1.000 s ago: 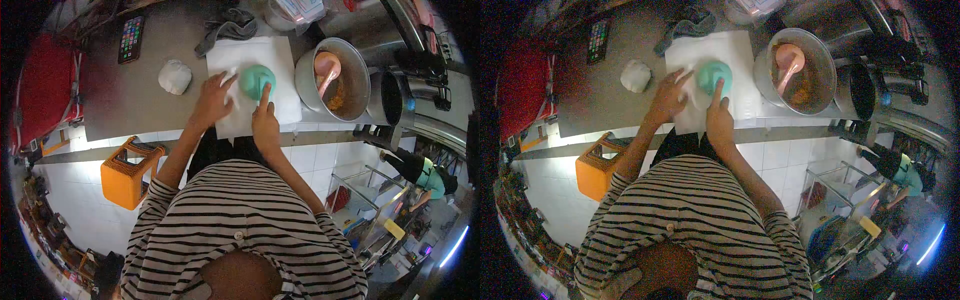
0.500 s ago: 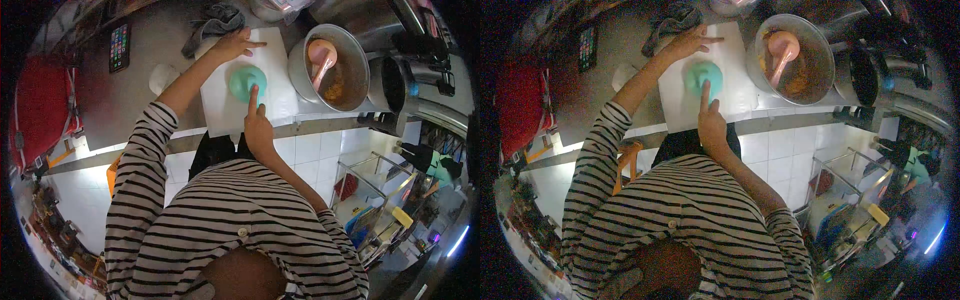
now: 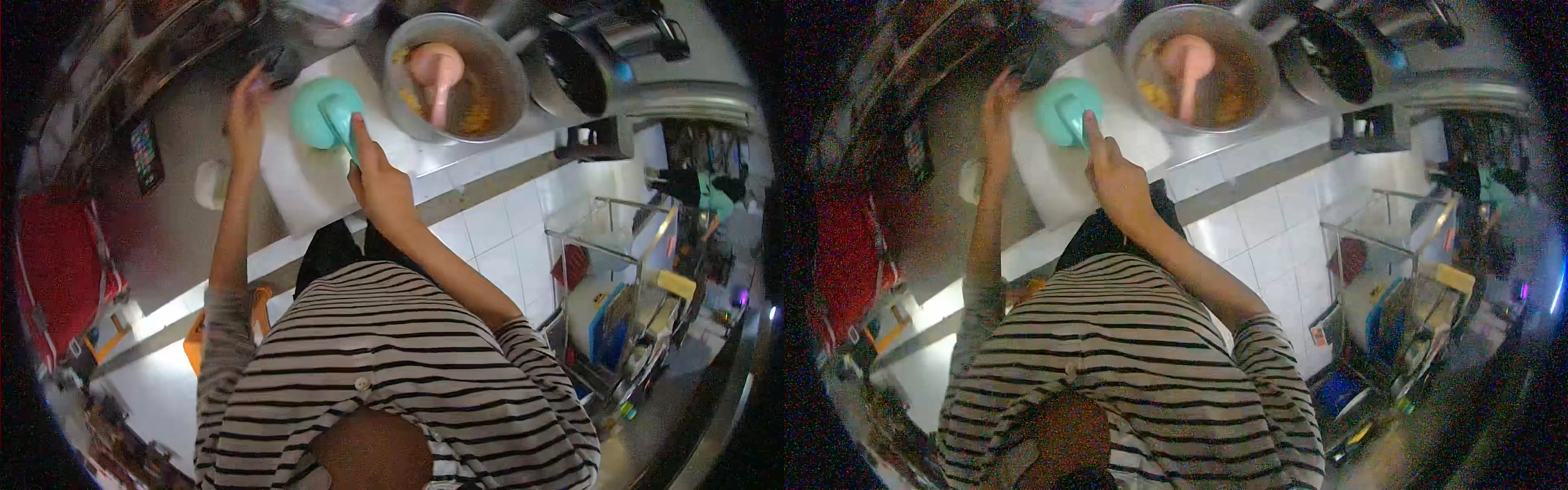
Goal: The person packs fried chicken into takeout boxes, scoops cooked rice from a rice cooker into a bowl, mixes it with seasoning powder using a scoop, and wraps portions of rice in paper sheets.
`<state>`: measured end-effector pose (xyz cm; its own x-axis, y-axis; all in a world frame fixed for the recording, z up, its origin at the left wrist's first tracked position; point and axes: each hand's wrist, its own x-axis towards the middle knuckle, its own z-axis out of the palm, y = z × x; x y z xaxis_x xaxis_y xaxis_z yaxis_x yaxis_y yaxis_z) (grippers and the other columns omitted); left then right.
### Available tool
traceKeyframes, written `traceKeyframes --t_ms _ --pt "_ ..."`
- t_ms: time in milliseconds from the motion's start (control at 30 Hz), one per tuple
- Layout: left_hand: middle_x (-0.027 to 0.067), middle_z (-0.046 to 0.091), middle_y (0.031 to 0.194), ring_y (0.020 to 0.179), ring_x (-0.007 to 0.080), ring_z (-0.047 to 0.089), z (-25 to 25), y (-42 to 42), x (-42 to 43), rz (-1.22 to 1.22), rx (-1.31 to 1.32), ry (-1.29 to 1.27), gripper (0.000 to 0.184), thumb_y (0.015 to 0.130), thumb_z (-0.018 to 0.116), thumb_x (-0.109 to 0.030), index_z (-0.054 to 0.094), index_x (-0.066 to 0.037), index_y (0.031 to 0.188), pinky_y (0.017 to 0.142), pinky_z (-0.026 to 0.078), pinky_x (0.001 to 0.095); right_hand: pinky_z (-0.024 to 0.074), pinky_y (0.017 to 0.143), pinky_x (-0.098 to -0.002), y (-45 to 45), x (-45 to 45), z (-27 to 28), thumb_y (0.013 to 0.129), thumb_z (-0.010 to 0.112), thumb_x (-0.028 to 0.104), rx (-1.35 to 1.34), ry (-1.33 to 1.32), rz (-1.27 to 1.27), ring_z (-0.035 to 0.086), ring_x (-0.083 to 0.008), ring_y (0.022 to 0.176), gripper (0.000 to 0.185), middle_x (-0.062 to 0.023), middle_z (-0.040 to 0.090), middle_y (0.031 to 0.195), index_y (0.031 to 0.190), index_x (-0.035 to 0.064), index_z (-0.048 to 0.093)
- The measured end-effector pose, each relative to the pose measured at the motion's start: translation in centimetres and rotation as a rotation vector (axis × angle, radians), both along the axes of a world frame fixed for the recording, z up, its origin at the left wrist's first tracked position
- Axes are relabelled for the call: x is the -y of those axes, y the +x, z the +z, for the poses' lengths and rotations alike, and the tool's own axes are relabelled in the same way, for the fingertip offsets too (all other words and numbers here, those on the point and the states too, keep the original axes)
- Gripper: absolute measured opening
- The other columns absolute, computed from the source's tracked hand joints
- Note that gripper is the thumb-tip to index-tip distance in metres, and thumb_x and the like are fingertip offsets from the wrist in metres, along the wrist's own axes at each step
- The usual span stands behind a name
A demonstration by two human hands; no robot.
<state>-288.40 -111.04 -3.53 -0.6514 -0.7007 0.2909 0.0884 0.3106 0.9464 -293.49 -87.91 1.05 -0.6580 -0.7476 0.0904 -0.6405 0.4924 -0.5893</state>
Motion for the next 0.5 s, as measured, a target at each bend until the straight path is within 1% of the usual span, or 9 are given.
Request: traceKeyframes --t_ms 67,100,167,200,233,333,367,433,500 --pt "0.0093 0.056 0.100 0.084 0.0143 0.054 -3.0 4.7 -2.7 0.103 0.095 -0.107 0.020 0.087 0.047 -0.010 0.051 -0.003 0.106 0.076 0.044 0.0268 0.0444 0.056 -0.0474 -1.3 -3.0 3.2 0.074 0.055 0.011 0.076 -0.028 -0.147 0.055 -0.0416 0.067 0.073 -0.0259 0.046 0.113 0.135 0.0141 0.013" --pt "0.0087 0.056 0.098 0.088 0.0145 0.054 -3.8 7.5 -4.4 0.062 0.218 -0.163 0.016 0.084 0.052 -0.009 0.053 -0.002 0.098 0.077 0.044 0.0266 0.0452 0.051 -0.0397 -3.6 -5.3 3.5 0.078 0.054 0.013 -0.098 0.038 -0.328 0.056 -0.0330 0.060 0.067 -0.0235 0.051 0.109 0.134 0.0132 0.017" --pt "0.0090 0.056 0.100 0.092 0.0182 0.055 -3.0 10.2 -8.3 -0.201 0.455 -0.240 0.022 0.077 0.060 -0.005 0.055 -0.003 0.099 0.078 0.045 0.0290 0.0391 0.043 -0.0262 -13.7 -12.3 0.4 0.086 0.051 0.028 -0.098 -0.310 -0.443 0.047 -0.0113 0.051 0.059 -0.0101 0.055 0.085 0.133 0.0101 0.021" --pt "0.0089 0.056 0.101 0.093 0.0205 0.054 -3.2 10.3 -9.7 -0.238 0.476 -0.428 0.024 0.074 0.062 -0.005 0.056 -0.004 0.098 0.080 0.045 0.0316 0.0381 0.042 -0.0280 -17.3 -14.2 3.0 0.086 0.049 0.035 -0.315 -0.105 -0.494 0.046 -0.0126 0.046 0.057 -0.0085 0.053 0.073 0.130 0.0083 0.025" --pt "0.0087 0.055 0.103 0.095 0.0227 0.054 -3.5 11.1 -10.7 -0.280 0.508 -0.615 0.027 0.072 0.064 -0.004 0.057 -0.005 0.097 0.081 0.045 0.0341 0.0387 0.042 -0.0283 -25.5 -18.4 -0.8 0.086 0.049 0.035 -0.339 -0.139 -0.495 0.047 -0.0143 0.044 0.053 -0.0087 0.053 0.068 0.127 0.0088 0.028" --pt "0.0092 0.056 0.103 0.097 0.0250 0.053 -4.5 11.5 -10.9 -0.288 0.506 -0.292 0.023 0.073 0.063 -0.010 0.059 -0.006 0.095 0.084 0.043 0.0378 0.0443 0.048 -0.0340 -34.9 -19.1 0.4 0.078 0.056 0.037 -0.456 0.226 -0.485 0.057 -0.0241 0.051 0.068 -0.0178 0.059 0.075 0.129 0.0081 0.021" --pt "0.0093 0.057 0.102 0.097 0.0251 0.053 -4.5 11.6 -10.4 -0.301 0.533 -0.420 0.021 0.074 0.062 -0.012 0.059 -0.006 0.094 0.084 0.043 0.0374 0.0453 0.052 -0.0334 -37.1 -19.1 -0.5 0.074 0.059 0.040 -0.730 0.239 -0.479 0.057 -0.0256 0.055 0.066 -0.0181 0.058 0.074 0.124 0.0072 0.033" --pt "0.0094 0.058 0.100 0.098 0.0254 0.053 -4.3 11.3 -9.7 -0.347 0.585 -0.674 0.019 0.076 0.059 -0.015 0.060 -0.007 0.093 0.084 0.043 0.0366 0.0466 0.064 -0.0401 -38.0 -17.7 -0.2 0.077 0.058 0.027 -0.880 0.623 -0.594 0.058 -0.0363 0.076 0.052 -0.0216 0.058 0.089 0.119 0.0039 0.037" --pt "0.0086 0.060 0.096 0.094 0.0249 0.055 -4.8 11.2 -9.6 -0.259 0.561 -0.612 0.016 0.079 0.056 -0.017 0.058 -0.007 0.091 0.081 0.044 0.0350 0.0462 0.069 -0.0384 -33.0 -14.0 4.2 0.080 0.055 0.024 -0.805 0.245 -0.207 0.057 -0.0334 0.083 0.040 -0.0199 0.058 0.094 0.112 0.0030 0.045"
